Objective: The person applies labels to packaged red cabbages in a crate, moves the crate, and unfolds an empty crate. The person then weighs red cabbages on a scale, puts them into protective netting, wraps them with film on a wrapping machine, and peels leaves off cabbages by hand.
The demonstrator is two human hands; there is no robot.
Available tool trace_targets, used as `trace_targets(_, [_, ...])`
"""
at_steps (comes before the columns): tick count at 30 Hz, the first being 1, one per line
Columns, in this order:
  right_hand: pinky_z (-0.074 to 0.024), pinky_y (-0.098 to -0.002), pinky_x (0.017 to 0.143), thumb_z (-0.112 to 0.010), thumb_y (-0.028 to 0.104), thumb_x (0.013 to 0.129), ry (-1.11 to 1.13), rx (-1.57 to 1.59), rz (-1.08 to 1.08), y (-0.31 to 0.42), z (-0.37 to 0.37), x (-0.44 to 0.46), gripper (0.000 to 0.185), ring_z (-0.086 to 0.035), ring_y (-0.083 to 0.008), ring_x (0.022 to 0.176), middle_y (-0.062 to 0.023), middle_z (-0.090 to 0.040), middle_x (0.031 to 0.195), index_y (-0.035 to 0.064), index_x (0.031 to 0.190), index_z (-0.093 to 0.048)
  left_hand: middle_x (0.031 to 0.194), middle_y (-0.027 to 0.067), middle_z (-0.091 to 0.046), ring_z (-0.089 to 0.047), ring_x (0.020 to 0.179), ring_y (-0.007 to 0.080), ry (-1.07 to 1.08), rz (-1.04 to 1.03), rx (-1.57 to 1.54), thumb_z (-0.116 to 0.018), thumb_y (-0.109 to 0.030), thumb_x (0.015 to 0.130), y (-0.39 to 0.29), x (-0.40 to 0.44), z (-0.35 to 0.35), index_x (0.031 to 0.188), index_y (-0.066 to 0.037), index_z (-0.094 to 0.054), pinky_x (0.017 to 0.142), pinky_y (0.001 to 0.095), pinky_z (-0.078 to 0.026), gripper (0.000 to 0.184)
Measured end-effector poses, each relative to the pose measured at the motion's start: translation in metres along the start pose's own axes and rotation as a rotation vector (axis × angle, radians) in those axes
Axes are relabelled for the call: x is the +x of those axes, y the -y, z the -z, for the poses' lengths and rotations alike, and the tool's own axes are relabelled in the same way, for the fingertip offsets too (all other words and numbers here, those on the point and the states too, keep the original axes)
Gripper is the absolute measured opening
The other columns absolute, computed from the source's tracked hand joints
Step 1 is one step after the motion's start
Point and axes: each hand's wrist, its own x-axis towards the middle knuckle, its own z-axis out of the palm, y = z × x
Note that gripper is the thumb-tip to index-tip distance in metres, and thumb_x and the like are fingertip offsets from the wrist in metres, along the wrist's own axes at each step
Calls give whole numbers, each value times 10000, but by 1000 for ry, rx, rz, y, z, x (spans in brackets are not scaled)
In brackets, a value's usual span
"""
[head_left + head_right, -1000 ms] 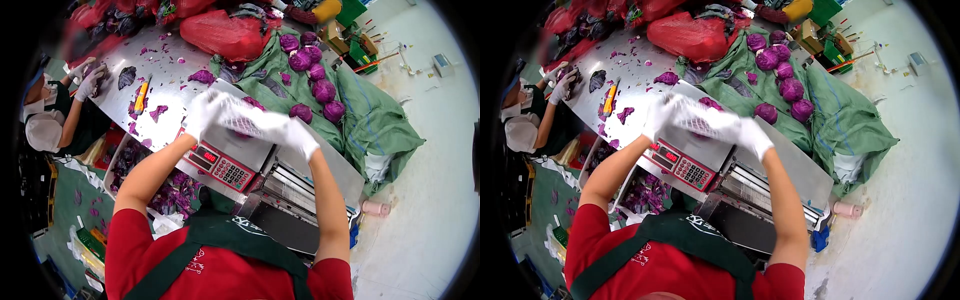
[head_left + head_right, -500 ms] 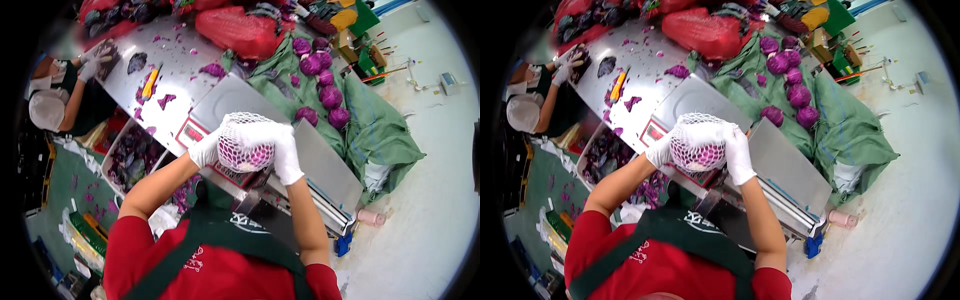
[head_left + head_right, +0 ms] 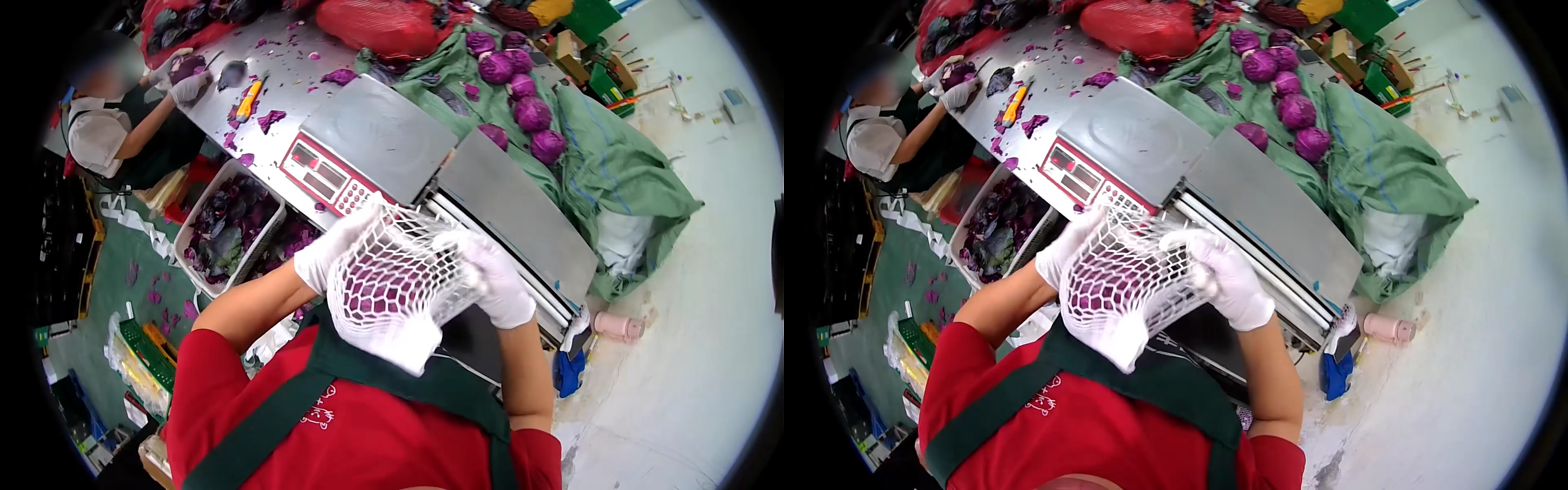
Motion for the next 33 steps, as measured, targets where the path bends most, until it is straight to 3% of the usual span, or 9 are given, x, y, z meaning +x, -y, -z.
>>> trace_targets(3, [-428,-351,1000,-462,353,987,-533,-265,-23,-28,-10,-56,535,-509,-209,1196,-162,-538,1288,-12,1374,-409,983,167,-664,-659,900,272,105,-10,-12,-543,-250,922,19,12,-26,1107,12,-596,849,385,-530,325])
trace_targets(8, [-447,-383,1002,-330,457,1002,-362,612,51,-29,0,-102,547,-589,-232,1104,-107,-598,1243,32,1303,-500,1313,166,-448,-473,1195,251,170,-610,261,-559,-286,850,89,37,-99,1392,-65,-332,996,386,-405,627])
trace_targets(10, [-432,-395,1020,-324,461,1003,-480,452,353,-17,12,-113,560,-570,-239,1136,-113,-580,1269,28,1319,-483,1385,163,-385,-400,1282,250,-187,-634,362,-506,-393,903,96,50,-101,1420,-82,-312,1022,386,-376,633])
trace_targets(11, [-405,-390,1041,-319,456,1006,-442,394,477,-3,19,-118,566,-545,-236,1166,-121,-561,1289,17,1333,-463,1315,177,-485,-492,1207,259,-302,-298,306,-370,-357,991,94,83,-72,1418,-71,-335,1012,410,-409,515])
trace_targets(14, [-420,-369,1020,-344,408,1009,-574,-441,949,45,51,-104,528,-548,-215,1154,-117,-551,1291,19,1344,-463,1236,124,-575,-567,1122,197,171,-116,225,-427,-219,980,122,127,-107,1297,-30,-467,991,346,-451,370])
trace_targets(18, [-448,-316,973,-413,347,1001,-522,-23,646,89,84,-110,450,-582,-166,1069,-90,-624,1159,-5,1254,-534,1220,116,-594,-587,1094,198,285,-53,195,-455,-242,971,100,181,-141,1277,-18,-500,999,333,-447,382])
trace_targets(22, [-487,-290,879,-523,244,965,-619,162,667,65,164,-84,278,-596,-131,969,-62,-633,1061,30,1131,-590,1252,98,-560,-484,1209,189,186,-550,1116,-499,-234,969,118,255,-102,1176,-15,-628,1045,296,-343,328])
trace_targets(30, [-407,-270,991,-493,117,968,-881,-299,696,41,194,-101,260,-535,-139,1104,-60,-582,1205,24,1199,-569,1380,204,-421,-366,1319,325,373,-702,1483,-559,-213,903,135,264,-76,1352,-73,-481,1110,394,-268,477])
trace_targets(33, [-422,-279,965,-583,105,911,-1109,-992,617,49,196,-138,288,-567,-184,1087,-91,-606,1169,40,1191,-593,1371,181,-441,-372,1311,318,465,-722,1797,-657,-238,837,101,242,-75,1340,-77,-492,1105,404,-283,553])
